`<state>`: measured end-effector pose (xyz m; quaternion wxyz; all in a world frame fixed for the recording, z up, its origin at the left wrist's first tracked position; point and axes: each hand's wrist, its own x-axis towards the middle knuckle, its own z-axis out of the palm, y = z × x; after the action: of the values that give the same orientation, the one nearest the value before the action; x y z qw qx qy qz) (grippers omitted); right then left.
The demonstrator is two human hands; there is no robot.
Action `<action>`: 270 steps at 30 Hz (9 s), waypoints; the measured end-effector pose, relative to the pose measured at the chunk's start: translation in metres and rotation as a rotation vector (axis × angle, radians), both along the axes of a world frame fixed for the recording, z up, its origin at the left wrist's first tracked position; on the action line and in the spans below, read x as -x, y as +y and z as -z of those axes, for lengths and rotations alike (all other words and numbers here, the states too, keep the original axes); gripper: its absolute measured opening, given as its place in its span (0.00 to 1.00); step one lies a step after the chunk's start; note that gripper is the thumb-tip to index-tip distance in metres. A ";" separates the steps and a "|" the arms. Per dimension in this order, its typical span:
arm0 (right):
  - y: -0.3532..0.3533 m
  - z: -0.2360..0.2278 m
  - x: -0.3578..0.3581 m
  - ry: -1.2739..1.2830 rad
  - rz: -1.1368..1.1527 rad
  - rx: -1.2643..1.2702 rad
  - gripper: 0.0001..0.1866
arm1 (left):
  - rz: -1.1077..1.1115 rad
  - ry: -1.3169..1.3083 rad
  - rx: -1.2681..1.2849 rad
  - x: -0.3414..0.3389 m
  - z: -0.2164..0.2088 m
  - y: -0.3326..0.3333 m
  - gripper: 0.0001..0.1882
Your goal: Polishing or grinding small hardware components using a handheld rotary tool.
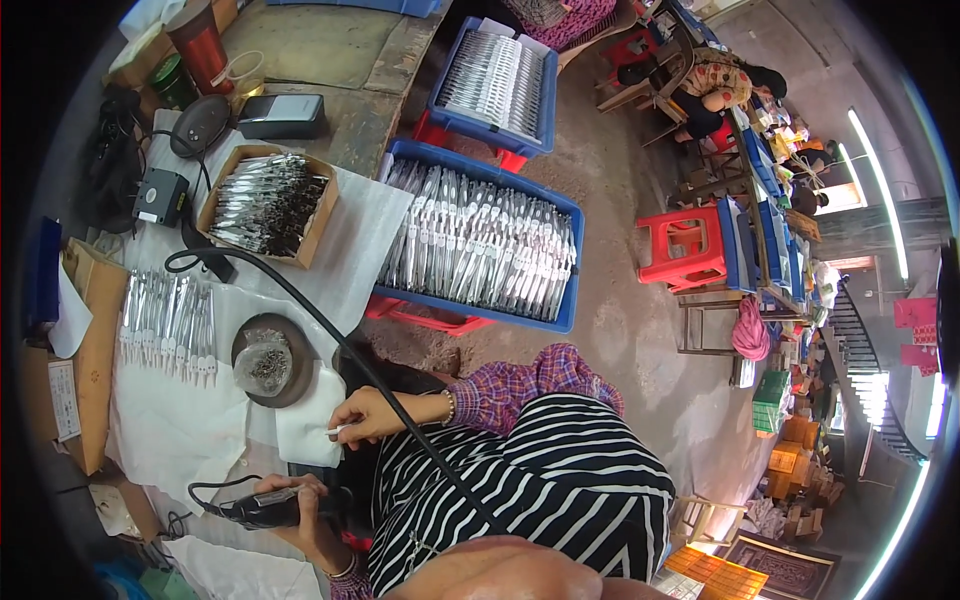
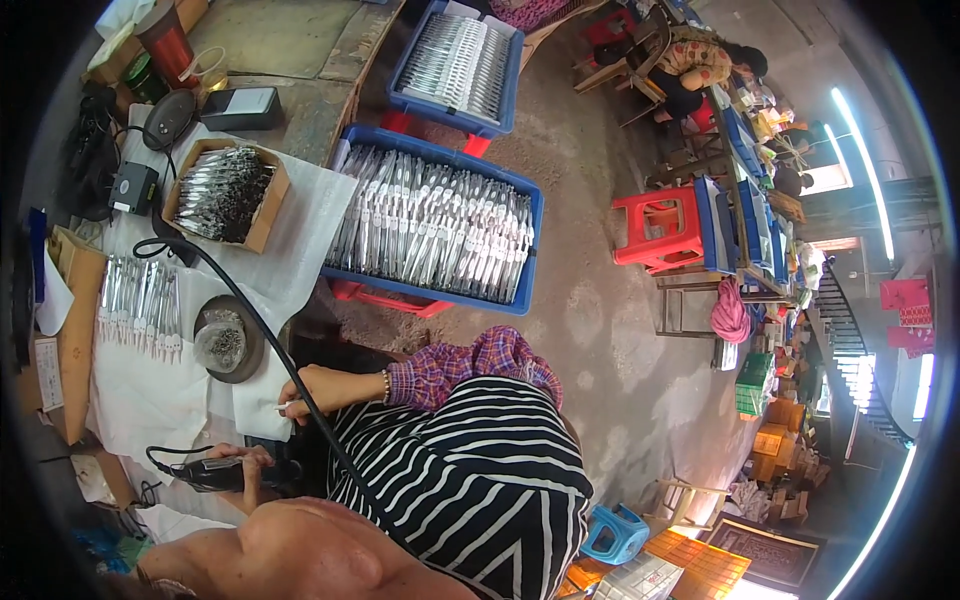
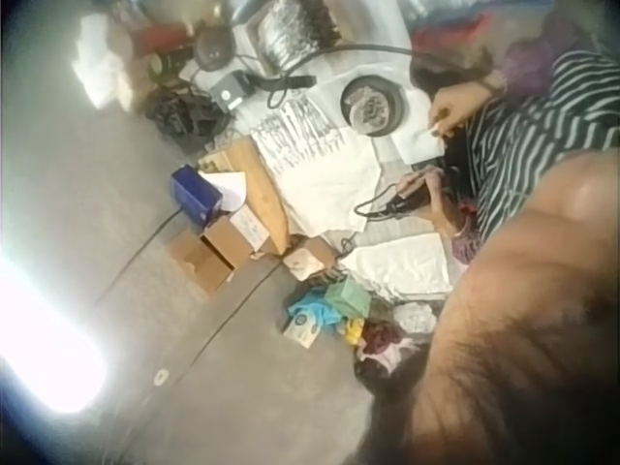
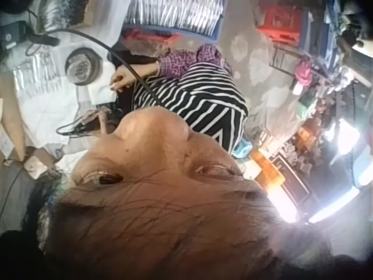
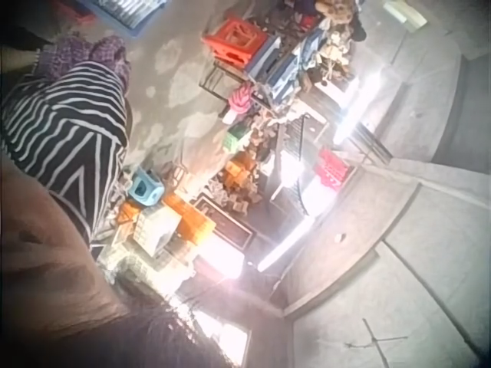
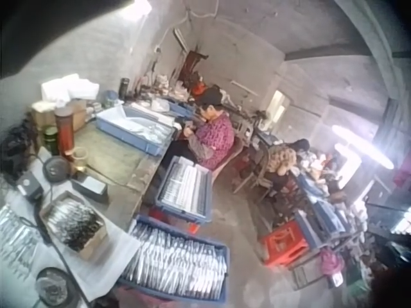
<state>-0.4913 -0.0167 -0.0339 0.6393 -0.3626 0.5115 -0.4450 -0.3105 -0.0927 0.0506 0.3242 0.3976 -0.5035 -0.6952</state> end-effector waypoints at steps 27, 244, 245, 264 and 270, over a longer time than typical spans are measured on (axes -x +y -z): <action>0.007 -0.006 -0.003 -0.017 -0.019 -0.055 0.15 | -0.031 0.030 0.009 -0.001 0.001 0.005 0.16; 0.015 0.000 0.003 -0.272 0.089 -0.209 0.13 | 0.048 -0.240 0.026 0.010 0.005 -0.006 0.15; 0.014 -0.002 0.004 -0.279 0.088 -0.219 0.13 | 0.045 -0.250 0.022 0.011 0.004 -0.008 0.15; 0.006 0.022 -0.021 -0.227 0.088 -0.296 0.13 | 0.347 -0.527 0.147 0.011 0.015 -0.018 0.22; 0.005 0.020 -0.020 -0.360 0.141 -0.284 0.12 | 0.411 -0.607 0.151 0.006 0.010 -0.018 0.29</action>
<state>-0.4714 -0.0120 -0.0534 0.7321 -0.1476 0.4709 -0.4696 -0.3160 -0.1104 0.0403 0.0424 0.4514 -0.6957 -0.5572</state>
